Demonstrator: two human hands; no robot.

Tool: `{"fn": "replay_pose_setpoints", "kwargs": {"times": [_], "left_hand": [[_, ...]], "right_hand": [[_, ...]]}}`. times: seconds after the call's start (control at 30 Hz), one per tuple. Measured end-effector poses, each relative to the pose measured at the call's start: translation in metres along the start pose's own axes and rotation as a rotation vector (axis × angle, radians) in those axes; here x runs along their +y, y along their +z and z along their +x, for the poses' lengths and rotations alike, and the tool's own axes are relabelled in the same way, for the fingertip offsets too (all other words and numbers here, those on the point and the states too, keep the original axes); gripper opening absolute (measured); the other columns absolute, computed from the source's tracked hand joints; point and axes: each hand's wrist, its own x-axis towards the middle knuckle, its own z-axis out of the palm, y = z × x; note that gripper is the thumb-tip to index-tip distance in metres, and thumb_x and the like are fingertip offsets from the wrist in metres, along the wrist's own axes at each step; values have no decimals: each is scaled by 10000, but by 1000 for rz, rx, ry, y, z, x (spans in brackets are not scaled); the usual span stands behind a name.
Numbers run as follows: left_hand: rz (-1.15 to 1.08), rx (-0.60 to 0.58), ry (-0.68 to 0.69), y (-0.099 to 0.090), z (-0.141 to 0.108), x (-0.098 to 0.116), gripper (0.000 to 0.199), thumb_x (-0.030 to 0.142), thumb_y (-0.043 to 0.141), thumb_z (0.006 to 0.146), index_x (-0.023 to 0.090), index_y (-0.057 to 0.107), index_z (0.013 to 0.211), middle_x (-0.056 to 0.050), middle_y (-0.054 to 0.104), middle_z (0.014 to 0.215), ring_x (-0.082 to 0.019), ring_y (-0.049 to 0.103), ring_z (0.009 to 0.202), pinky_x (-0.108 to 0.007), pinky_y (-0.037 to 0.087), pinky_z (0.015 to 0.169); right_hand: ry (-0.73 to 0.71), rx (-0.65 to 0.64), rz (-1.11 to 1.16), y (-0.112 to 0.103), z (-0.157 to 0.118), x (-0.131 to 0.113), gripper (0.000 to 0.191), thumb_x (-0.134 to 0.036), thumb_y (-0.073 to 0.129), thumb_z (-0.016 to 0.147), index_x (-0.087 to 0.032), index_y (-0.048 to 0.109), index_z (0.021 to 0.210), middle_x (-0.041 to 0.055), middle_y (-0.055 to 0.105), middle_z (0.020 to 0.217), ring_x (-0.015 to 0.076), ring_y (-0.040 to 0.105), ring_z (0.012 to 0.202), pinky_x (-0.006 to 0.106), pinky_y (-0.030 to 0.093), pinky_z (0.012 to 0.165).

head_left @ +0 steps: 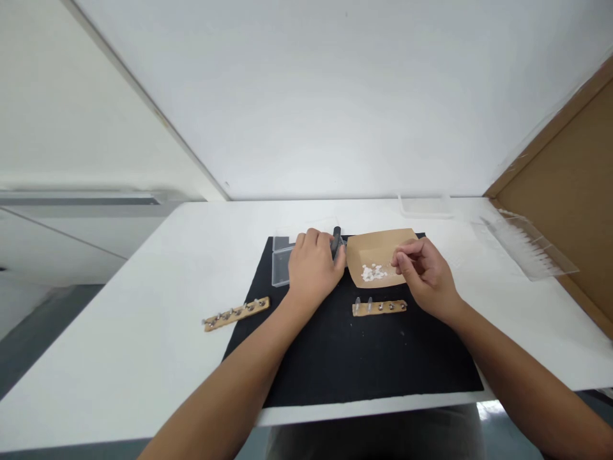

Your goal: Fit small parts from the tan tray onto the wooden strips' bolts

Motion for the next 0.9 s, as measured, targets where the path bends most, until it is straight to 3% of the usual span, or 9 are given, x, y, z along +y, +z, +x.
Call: {"fn": "replay_pose_setpoints", "kwargs": {"times": [0.17,0.37,0.6,0.77,0.83,0.9], "left_hand": [[115,-84,-26,7,-3,-6,313,417,596,966,133,727,963,-192,692,986,-365,602,1006,-448,514,819],[42,-112,-6,18,-6,-11,245,362,629,935,171,702,799,-188,706,856,-367,605,963,-448,502,778],[32,-144,-43,17,-4,-14,165,301,643,945,155,713,914,-173,736,842,-372,625,934,-465,494,805],[10,-35,-41,4,1,-8,141,274,610,997,170,699,962,-135,727,902,-292,658,837,-376,489,709],[-75,12,-58,-2,1,-3,151,298,610,1026,190,714,1038,-107,731,956,-257,676,818,-318,451,619],[-220,66,28,-5,-1,3,167,303,612,1050,211,750,1066,-81,755,976,-222,698,816,-303,483,637]], "right_hand": [[33,39,-195,-5,5,3,189,-426,632,1056,-252,688,1102,41,687,967,171,672,787,333,558,676],[-21,25,-323,-7,8,2,179,-402,605,1068,-255,705,1057,45,711,966,185,669,802,352,552,711],[-69,-16,-429,-11,9,4,190,-383,602,1069,-238,655,958,48,725,893,197,658,774,350,519,692],[-60,-36,-506,-11,10,4,221,-400,594,1071,-232,624,929,39,716,867,196,636,766,338,474,681],[-56,-52,-528,-9,10,4,231,-400,588,1073,-230,612,917,37,712,856,194,627,762,337,458,676],[-64,-59,-548,-6,10,2,234,-391,585,1073,-229,598,905,37,702,851,193,618,761,336,445,669]]}}
